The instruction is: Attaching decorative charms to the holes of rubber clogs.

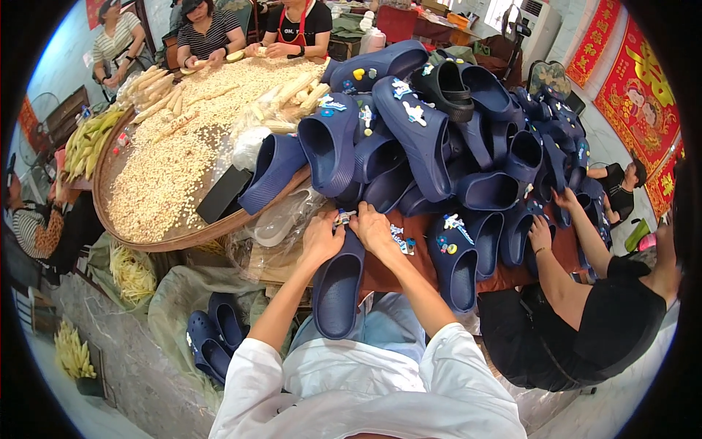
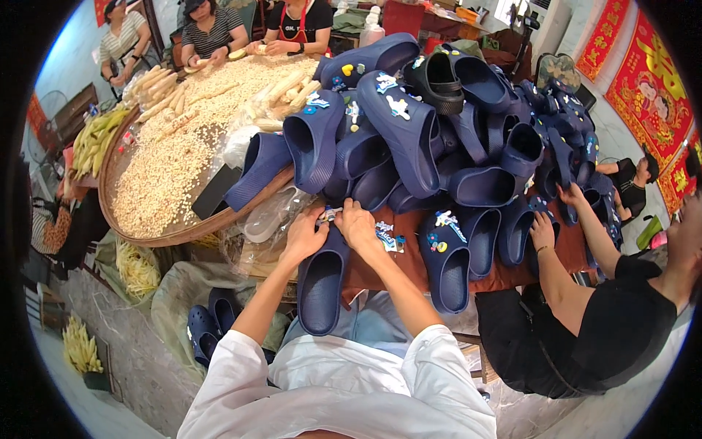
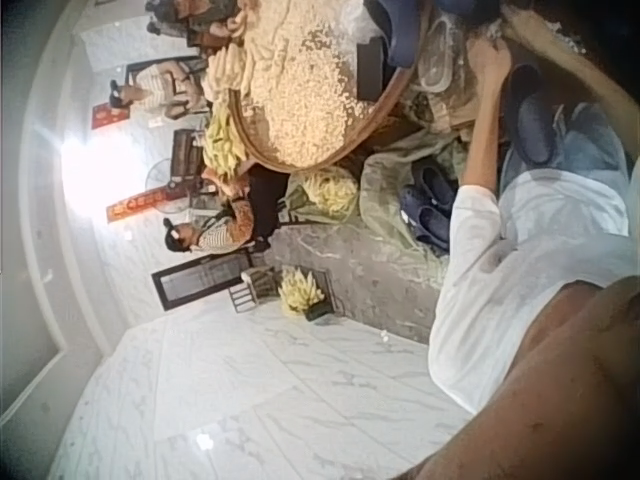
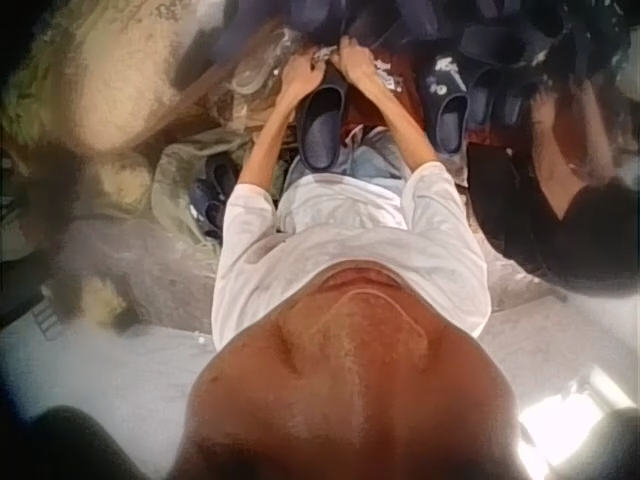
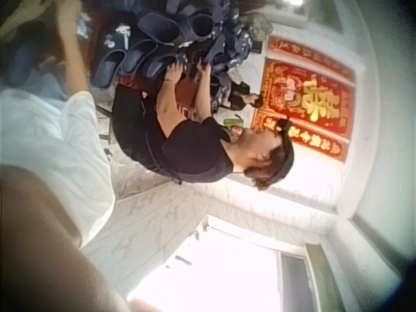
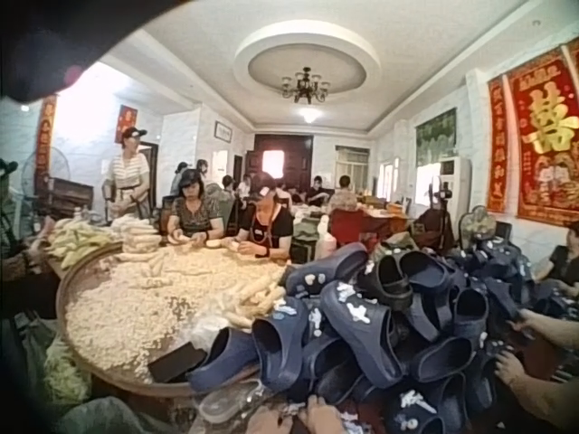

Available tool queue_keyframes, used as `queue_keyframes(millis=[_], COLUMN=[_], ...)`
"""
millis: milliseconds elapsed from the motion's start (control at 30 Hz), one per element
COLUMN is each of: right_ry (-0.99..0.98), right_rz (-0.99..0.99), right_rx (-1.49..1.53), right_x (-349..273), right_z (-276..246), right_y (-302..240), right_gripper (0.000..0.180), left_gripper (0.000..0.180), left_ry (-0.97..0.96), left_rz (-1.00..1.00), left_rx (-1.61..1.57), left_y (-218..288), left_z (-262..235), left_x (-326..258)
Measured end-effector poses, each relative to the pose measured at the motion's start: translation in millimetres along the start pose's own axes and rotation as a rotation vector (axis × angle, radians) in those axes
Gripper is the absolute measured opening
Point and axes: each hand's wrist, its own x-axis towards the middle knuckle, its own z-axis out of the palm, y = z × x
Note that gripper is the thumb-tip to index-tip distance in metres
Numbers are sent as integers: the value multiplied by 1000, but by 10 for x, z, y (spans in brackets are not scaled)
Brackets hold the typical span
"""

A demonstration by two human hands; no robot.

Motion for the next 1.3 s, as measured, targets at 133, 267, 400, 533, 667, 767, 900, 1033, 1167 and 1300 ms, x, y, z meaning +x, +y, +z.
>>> queue_keyframes(millis=[133, 267, 400, 533, 667, 767, 900, 1033, 1167, 1300], right_ry=[31, 33, 41, -93, -210, -151, 15, 31, 228, 195], right_rz=[-100, -125, -100, 66, 66, 0, -59, -163, -193, -26], right_rx=[22, -47, 8, 113, 150, 100, 12, -5, -70, 49], right_x=[-17, -21, -43, -56, 42, 21, -45, -6, 94, 10], right_z=[54, 61, 14, -18, -77, -46, 39, 76, 237, 119], right_y=[90, 98, 78, 163, 214, 177, 197, 166, 454, 360], right_gripper=[26, 25, 31, 53, 64, 57, 38, 32, 34, 29], left_gripper=[45, 44, 46, 45, 44, 43, 44, 44, 43, 42], left_ry=[47, 85, 61, 90, 100, 93, 112, 149, 158, 171], left_rz=[28, 50, 11, 17, 64, 28, 53, 51, 84, 51], left_rx=[91, 93, 80, -76, -233, -323, -252, -263, -254, -267], left_y=[39, 27, -4, -166, -279, -329, -269, -377, -392, -310], left_z=[43, 83, 119, 211, 290, 318, 366, 381, 451, 359], left_x=[15, 43, 39, 56, 62, 62, 33, 17, 91, 75])
